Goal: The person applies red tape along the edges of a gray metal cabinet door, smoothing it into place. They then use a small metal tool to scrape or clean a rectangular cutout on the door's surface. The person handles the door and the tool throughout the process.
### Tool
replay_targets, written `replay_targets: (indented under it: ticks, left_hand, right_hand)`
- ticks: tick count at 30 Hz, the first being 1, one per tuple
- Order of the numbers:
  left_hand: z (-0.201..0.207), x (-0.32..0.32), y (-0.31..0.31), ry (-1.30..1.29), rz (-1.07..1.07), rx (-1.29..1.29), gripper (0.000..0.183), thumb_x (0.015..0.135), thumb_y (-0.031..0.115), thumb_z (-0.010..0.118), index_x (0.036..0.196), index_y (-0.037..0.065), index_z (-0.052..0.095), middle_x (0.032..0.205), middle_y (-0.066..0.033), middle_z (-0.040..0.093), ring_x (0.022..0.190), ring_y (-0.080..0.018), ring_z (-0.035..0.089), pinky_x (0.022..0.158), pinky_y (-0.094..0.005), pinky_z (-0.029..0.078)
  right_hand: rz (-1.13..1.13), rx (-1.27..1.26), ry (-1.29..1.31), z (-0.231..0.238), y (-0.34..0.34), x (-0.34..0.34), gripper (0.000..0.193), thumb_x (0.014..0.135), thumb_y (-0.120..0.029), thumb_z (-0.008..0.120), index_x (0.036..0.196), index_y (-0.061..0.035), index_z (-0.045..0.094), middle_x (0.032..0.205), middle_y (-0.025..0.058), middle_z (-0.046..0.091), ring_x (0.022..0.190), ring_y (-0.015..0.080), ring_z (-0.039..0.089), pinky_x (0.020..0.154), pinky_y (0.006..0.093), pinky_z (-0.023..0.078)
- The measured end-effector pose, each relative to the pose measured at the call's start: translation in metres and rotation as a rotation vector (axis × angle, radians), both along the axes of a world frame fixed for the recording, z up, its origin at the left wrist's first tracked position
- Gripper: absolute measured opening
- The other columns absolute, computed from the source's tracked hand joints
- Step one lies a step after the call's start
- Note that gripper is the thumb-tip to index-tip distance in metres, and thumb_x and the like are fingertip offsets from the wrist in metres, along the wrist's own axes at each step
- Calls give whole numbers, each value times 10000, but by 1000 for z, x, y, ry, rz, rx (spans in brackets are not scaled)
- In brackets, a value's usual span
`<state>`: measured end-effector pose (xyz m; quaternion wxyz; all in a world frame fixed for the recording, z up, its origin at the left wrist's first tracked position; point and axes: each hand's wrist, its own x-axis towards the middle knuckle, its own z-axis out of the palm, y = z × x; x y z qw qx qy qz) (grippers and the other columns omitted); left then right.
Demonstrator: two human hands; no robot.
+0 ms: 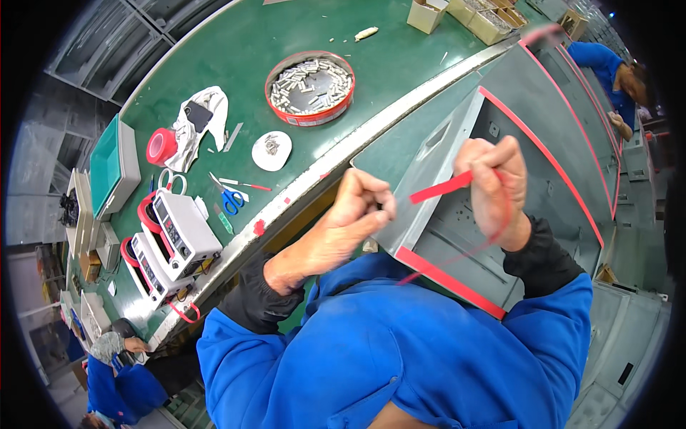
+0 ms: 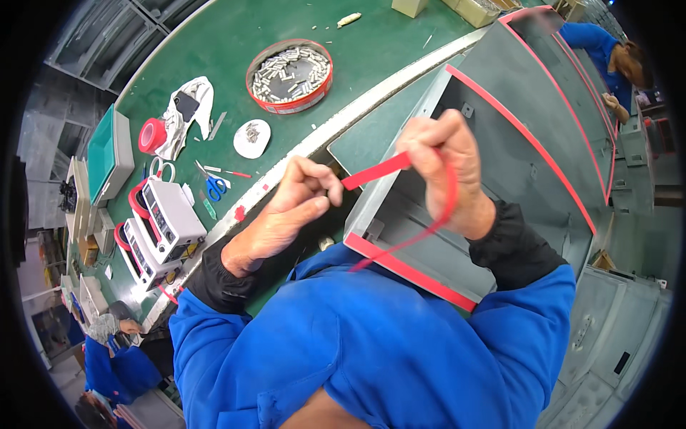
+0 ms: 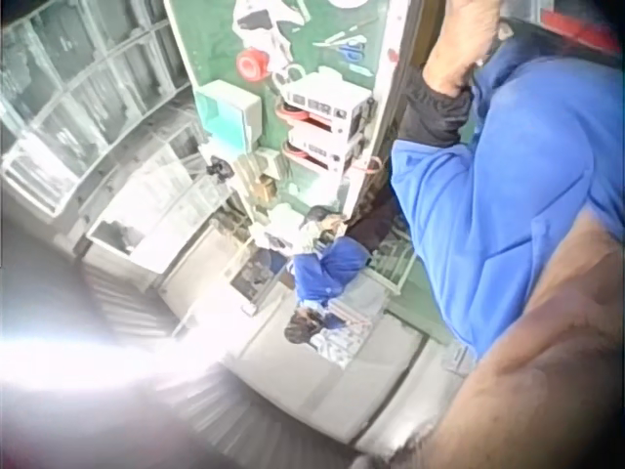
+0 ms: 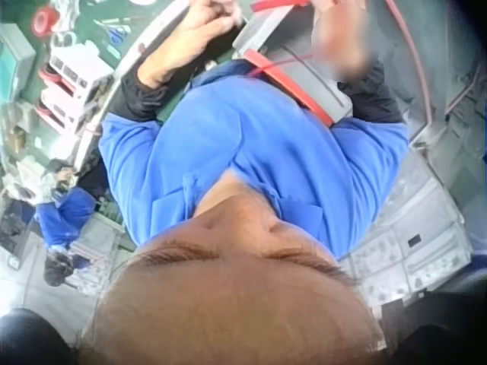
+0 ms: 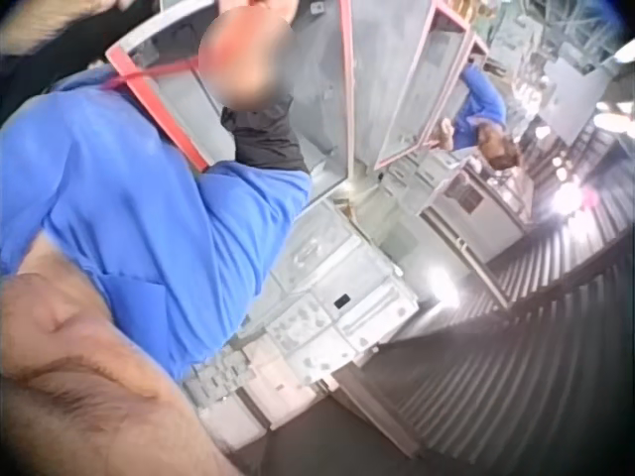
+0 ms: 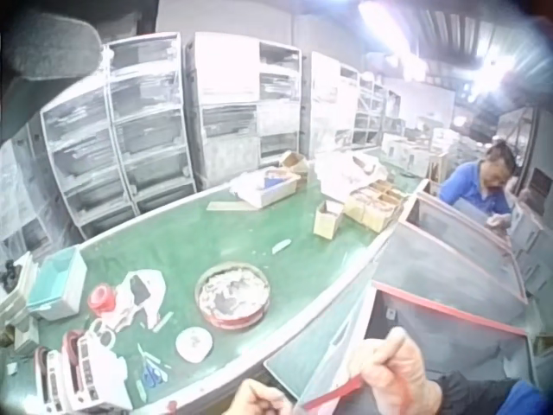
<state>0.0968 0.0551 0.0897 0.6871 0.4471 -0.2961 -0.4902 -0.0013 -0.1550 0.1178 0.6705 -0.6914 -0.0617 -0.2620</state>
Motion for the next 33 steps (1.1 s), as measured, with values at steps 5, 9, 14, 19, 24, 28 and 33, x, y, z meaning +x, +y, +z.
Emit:
replay_targets:
  ticks: [5,9,14,19,24,28,33]
  left_hand:
    - [-47,-6,17,75,27,12,252,889,43,464,1101,118,348,1026,-65,442,879,-111,395,837,-253,312]
    - [-39,-14,9,-133,32,-153,307,860,25,493,1122,89,346,1064,-48,397,910,-124,352,853,-272,322]
    - [-16,-18,-3,-245,-2,-186,214,874,20,507,1029,87,374,1007,-52,412,881,-153,372,866,-293,309]
    - [-14,-31,-10,-67,42,-229,184,880,-31,481,975,86,375,948,-43,413,846,-139,377,814,-273,331]
    - [-15,-41,-7,65,56,-264,220,882,-52,473,1007,87,358,947,-50,412,843,-131,381,798,-261,336]
    - [-17,-43,-4,-5,60,-239,236,894,-32,481,997,123,337,975,-72,412,834,-120,393,782,-259,358]
    - [-37,-36,9,-159,302,-75,158,931,84,458,1043,66,348,1001,-59,402,860,-123,356,820,-278,332]
  right_hand:
    - [44,-136,2,6,1,-30,195,858,59,471,921,-68,338,699,75,481,616,123,431,577,270,379]
    - [175,-113,186,4,11,-43,237,838,93,476,934,-71,334,713,73,488,627,124,438,579,280,382]
    - [209,-154,112,0,21,-32,228,856,95,465,966,-65,346,731,67,489,626,116,440,572,280,390]
    - [100,-444,11,-9,14,-21,239,854,92,475,976,-67,345,732,64,481,644,133,466,574,294,407]
    - [106,-354,48,-14,15,-24,270,844,84,476,995,-84,328,748,73,480,664,157,472,612,307,412]
    - [134,-147,115,-18,27,-30,299,827,74,464,1013,-107,316,741,74,476,681,169,445,651,327,394]
    - [243,-164,132,-13,20,-30,300,822,94,484,1007,-73,316,805,83,508,731,170,491,693,316,403]
